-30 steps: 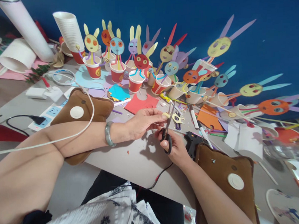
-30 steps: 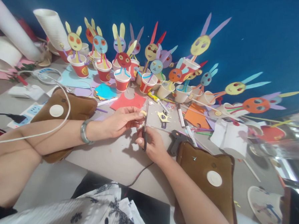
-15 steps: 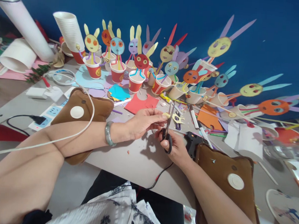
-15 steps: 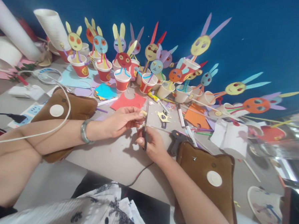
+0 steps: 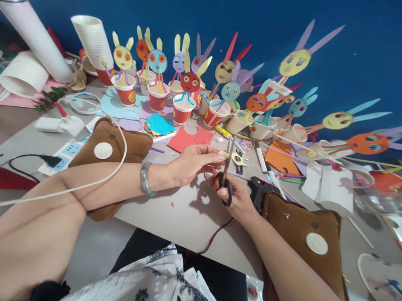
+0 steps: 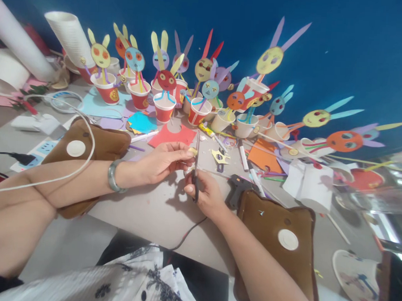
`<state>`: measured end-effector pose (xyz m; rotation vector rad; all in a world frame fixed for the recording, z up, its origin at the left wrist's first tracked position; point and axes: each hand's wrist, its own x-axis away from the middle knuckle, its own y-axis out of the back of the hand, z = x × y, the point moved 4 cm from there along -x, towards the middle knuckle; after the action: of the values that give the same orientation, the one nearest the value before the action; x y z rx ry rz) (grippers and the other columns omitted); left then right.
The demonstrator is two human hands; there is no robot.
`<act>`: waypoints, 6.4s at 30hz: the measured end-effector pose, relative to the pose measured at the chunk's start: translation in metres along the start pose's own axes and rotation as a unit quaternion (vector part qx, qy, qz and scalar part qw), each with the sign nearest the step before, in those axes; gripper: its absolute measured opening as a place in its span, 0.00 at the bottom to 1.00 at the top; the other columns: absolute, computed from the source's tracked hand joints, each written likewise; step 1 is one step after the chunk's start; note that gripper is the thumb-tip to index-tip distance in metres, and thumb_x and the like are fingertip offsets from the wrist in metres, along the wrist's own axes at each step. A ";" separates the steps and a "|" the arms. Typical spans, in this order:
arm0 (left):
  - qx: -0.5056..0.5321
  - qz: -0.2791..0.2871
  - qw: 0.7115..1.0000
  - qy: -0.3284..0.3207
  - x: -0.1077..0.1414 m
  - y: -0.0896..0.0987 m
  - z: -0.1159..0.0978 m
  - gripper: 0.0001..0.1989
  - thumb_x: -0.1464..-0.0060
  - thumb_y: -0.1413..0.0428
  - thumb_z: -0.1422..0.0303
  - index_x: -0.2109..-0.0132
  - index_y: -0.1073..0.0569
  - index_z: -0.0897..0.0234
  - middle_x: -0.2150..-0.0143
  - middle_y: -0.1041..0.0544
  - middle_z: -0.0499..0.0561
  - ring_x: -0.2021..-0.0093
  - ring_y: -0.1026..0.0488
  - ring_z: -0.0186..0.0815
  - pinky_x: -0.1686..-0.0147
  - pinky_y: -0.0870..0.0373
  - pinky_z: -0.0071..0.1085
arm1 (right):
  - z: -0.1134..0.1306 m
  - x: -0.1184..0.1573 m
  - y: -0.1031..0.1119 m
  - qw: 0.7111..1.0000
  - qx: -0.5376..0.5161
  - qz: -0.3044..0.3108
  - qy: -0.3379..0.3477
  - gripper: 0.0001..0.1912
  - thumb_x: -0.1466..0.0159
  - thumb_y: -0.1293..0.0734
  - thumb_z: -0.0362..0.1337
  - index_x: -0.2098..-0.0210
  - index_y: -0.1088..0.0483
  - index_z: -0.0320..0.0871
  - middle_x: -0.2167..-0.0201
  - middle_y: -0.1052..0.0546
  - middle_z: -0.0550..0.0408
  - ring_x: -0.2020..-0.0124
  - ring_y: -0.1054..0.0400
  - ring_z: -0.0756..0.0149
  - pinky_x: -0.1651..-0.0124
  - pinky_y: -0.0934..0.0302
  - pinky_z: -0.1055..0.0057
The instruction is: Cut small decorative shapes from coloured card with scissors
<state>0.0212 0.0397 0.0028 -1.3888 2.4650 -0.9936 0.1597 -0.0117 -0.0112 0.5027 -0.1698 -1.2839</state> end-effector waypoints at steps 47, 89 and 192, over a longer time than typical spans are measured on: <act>-0.025 -0.015 0.999 -0.021 0.004 -0.002 -0.011 0.07 0.49 0.39 0.72 0.69 0.30 0.68 0.72 0.28 0.46 0.70 0.29 0.26 0.69 0.33 0.25 | 0.001 0.001 0.008 0.998 0.058 0.010 0.026 0.33 0.40 0.38 0.69 0.77 0.35 0.44 0.76 0.29 0.55 0.72 0.37 0.64 0.64 0.44 0.66; -0.108 0.016 0.989 -0.105 0.008 -0.002 -0.016 0.08 0.50 0.39 0.69 0.70 0.30 0.67 0.74 0.28 0.45 0.72 0.31 0.26 0.68 0.33 0.26 | 0.002 -0.001 0.008 0.997 0.071 0.016 0.015 0.33 0.41 0.39 0.70 0.78 0.35 0.45 0.78 0.28 0.55 0.73 0.37 0.64 0.64 0.43 0.65; -0.109 0.000 0.984 -0.144 0.004 0.000 -0.017 0.10 0.49 0.38 0.67 0.69 0.31 0.67 0.73 0.30 0.44 0.72 0.33 0.24 0.68 0.34 0.25 | 0.001 0.000 0.008 0.996 0.081 0.021 0.014 0.34 0.40 0.40 0.70 0.78 0.36 0.45 0.78 0.29 0.54 0.71 0.36 0.62 0.65 0.43 0.65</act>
<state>0.0111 0.0446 0.0168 -1.4736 2.4081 -0.4881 0.1659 -0.0107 -0.0066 0.6523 -0.2626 -1.2264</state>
